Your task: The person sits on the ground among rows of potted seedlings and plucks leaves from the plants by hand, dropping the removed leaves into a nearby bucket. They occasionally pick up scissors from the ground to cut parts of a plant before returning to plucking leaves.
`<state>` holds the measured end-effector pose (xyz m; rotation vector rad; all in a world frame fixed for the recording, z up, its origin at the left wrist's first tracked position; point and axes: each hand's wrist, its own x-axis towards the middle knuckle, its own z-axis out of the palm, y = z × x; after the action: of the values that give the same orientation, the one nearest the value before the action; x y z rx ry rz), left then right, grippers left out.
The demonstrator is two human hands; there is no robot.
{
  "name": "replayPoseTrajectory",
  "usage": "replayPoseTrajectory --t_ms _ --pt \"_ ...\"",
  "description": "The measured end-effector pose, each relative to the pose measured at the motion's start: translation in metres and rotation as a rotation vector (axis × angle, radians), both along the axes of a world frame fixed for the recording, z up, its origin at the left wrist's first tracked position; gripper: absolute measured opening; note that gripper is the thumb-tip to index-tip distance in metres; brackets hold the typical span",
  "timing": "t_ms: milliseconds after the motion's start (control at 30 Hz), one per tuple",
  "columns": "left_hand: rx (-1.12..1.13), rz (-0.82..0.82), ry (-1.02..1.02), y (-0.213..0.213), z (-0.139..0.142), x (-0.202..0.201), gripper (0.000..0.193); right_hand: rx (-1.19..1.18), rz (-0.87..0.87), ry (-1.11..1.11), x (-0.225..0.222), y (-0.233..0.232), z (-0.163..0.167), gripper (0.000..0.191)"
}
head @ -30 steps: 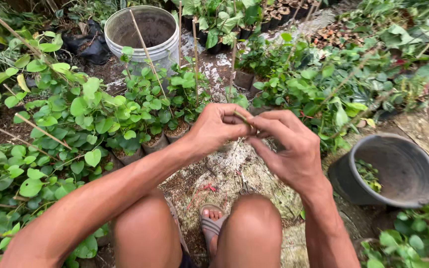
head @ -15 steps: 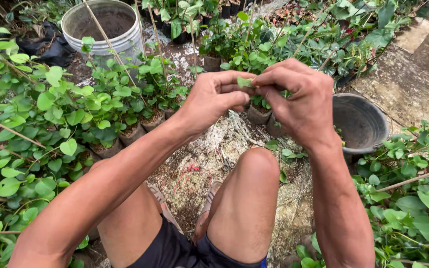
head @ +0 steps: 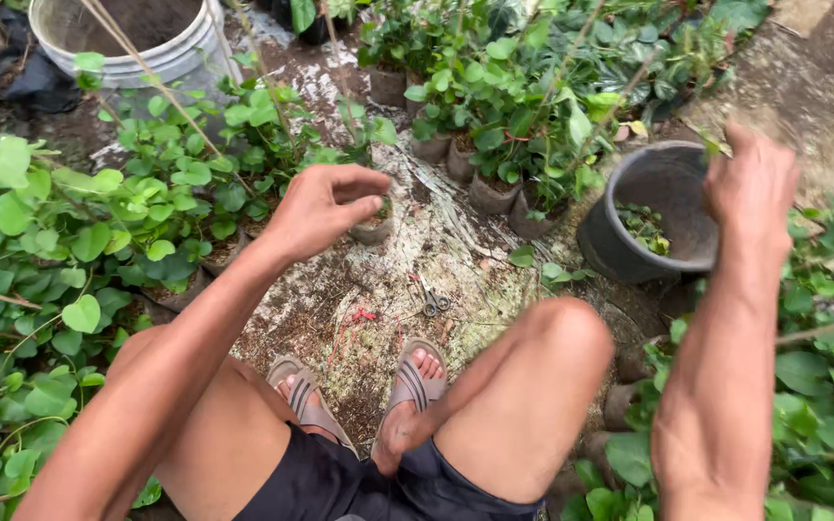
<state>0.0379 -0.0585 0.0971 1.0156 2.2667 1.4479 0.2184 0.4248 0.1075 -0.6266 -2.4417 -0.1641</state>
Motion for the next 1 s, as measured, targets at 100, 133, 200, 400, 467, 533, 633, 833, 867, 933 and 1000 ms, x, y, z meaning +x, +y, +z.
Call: replayPoseTrajectory --t_ms 100,133,200,400,467,533,633,833,867,933,1000 --pt "-0.157 0.196 -0.088 -0.011 -0.045 -0.043 0.033 0.074 -0.008 -0.133 -0.011 -0.006 -0.01 0.052" --pt "-0.223 0.275 -0.153 -0.015 -0.062 -0.055 0.033 -0.033 0.023 -0.159 -0.022 -0.018 -0.005 0.051" --pt "-0.123 0.351 -0.22 -0.012 -0.097 -0.079 0.03 -0.261 0.055 -0.248 -0.033 -0.055 0.007 0.049" --pt "0.05 0.691 -0.737 0.009 -0.201 -0.113 0.021 -0.508 0.559 -0.431 -0.109 -0.181 0.03 0.044" --pt "0.076 0.787 -0.831 0.011 -0.231 -0.114 0.029 -0.501 0.673 -0.509 -0.137 -0.209 0.021 0.042" --pt "0.148 0.772 -0.935 0.006 -0.254 -0.124 0.04 -0.454 0.697 -0.592 -0.161 -0.231 -0.001 0.042" --pt "0.157 0.7 -1.077 0.005 -0.286 -0.138 0.056 -0.449 0.594 -0.864 -0.192 -0.252 -0.052 0.04" --pt "0.118 0.618 -1.17 0.003 -0.325 -0.166 0.067 -0.244 0.672 -1.238 -0.23 -0.278 -0.141 0.041" --pt "0.126 0.589 -1.155 0.002 -0.33 -0.174 0.069 -0.274 0.735 -1.211 -0.237 -0.28 -0.148 0.037" --pt "0.198 0.587 -1.237 0.002 -0.335 -0.188 0.068 -0.235 0.809 -1.147 -0.265 -0.285 -0.158 0.031" --pt "0.272 0.587 -1.328 0.006 -0.342 -0.191 0.065 -0.145 0.796 -1.142 -0.273 -0.294 -0.161 0.028"
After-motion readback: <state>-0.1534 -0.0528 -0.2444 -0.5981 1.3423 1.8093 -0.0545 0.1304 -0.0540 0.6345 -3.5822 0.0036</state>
